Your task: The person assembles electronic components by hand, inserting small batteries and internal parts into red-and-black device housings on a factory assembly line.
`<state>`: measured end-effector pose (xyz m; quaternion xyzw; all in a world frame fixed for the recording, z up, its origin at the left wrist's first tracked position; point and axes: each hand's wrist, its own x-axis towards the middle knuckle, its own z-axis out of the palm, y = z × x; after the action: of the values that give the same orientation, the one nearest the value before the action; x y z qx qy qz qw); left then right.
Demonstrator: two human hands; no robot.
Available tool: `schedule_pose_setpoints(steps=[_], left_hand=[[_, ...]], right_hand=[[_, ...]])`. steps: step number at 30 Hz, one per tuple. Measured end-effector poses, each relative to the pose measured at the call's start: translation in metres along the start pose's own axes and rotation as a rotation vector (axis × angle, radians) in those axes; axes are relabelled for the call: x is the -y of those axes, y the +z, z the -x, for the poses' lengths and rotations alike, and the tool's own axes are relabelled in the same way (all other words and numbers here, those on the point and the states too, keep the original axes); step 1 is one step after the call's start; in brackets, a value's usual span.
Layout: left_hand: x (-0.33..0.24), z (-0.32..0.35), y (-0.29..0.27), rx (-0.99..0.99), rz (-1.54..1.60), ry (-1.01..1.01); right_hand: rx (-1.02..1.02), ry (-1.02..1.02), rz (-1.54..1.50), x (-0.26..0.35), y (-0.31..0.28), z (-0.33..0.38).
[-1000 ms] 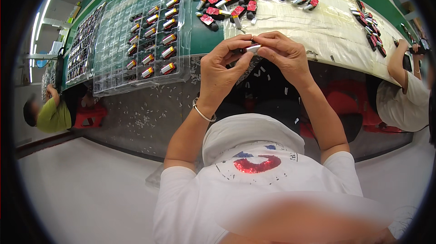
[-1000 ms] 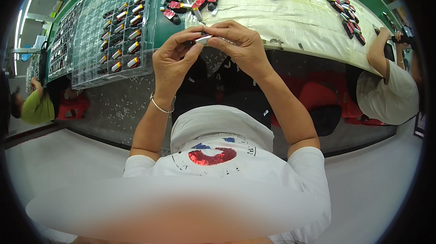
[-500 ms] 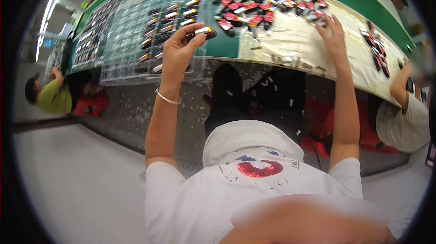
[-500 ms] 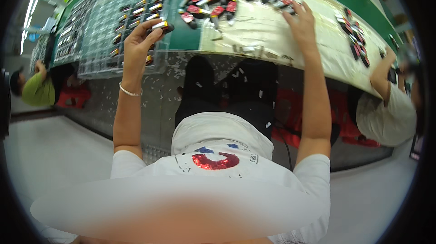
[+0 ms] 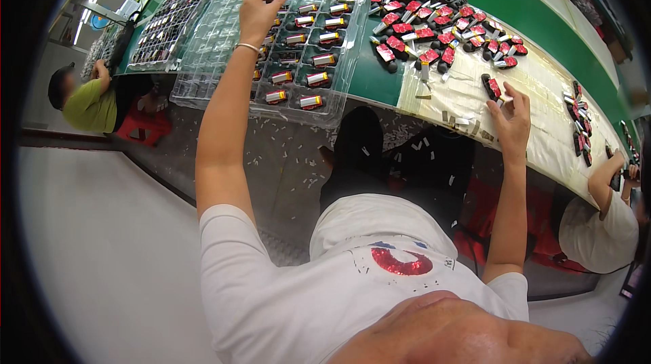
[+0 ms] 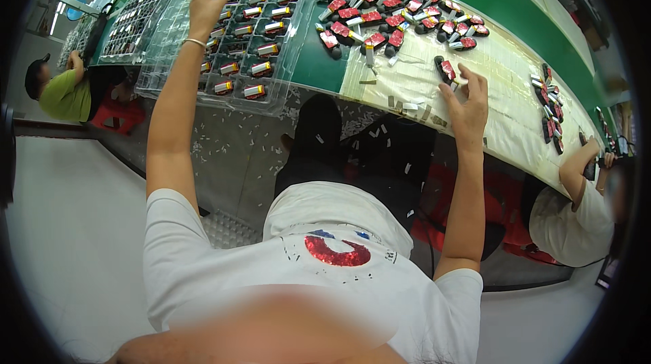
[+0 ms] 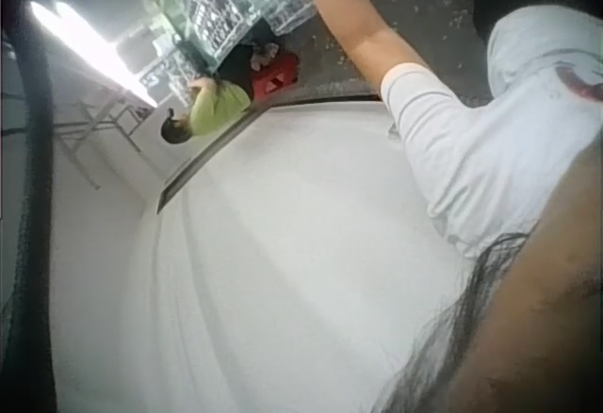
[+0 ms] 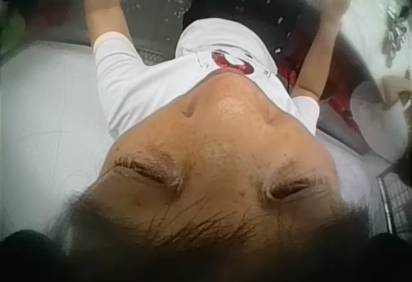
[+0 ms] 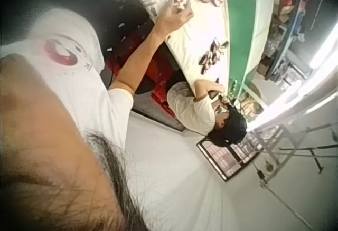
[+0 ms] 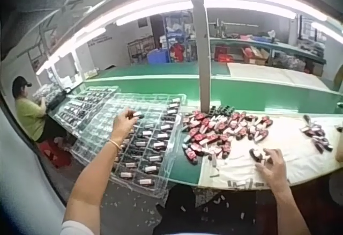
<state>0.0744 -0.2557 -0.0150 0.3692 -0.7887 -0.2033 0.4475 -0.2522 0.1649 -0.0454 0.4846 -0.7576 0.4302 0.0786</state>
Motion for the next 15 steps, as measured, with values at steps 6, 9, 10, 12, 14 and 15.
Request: schedule_pose_setpoints(steps=[6, 9, 10, 12, 14, 15], left_hand=[[-0.006, -0.018, 0.047, 0.221, -0.413, 0.309], [0.003, -0.021, 0.053, 0.269, -0.408, 0.297], [0.006, -0.023, 0.053, 0.295, -0.37, 0.308], [0.001, -0.027, 0.059, 0.317, -0.383, 0.334], [-0.002, -0.031, 0.061, 0.348, -0.466, 0.259], [-0.002, -0.032, 0.061, 0.353, -0.5, 0.255]], right_hand=[[0.104, 0.162, 0.05, -0.01, -0.003, 0.006], [0.095, 0.158, 0.03, -0.009, -0.006, 0.006], [0.097, 0.148, 0.025, -0.01, -0.006, 0.007], [0.076, 0.162, -0.019, -0.016, -0.006, 0.007], [0.052, 0.173, -0.062, -0.019, -0.004, 0.005], [0.053, 0.229, -0.192, -0.019, -0.001, 0.004]])
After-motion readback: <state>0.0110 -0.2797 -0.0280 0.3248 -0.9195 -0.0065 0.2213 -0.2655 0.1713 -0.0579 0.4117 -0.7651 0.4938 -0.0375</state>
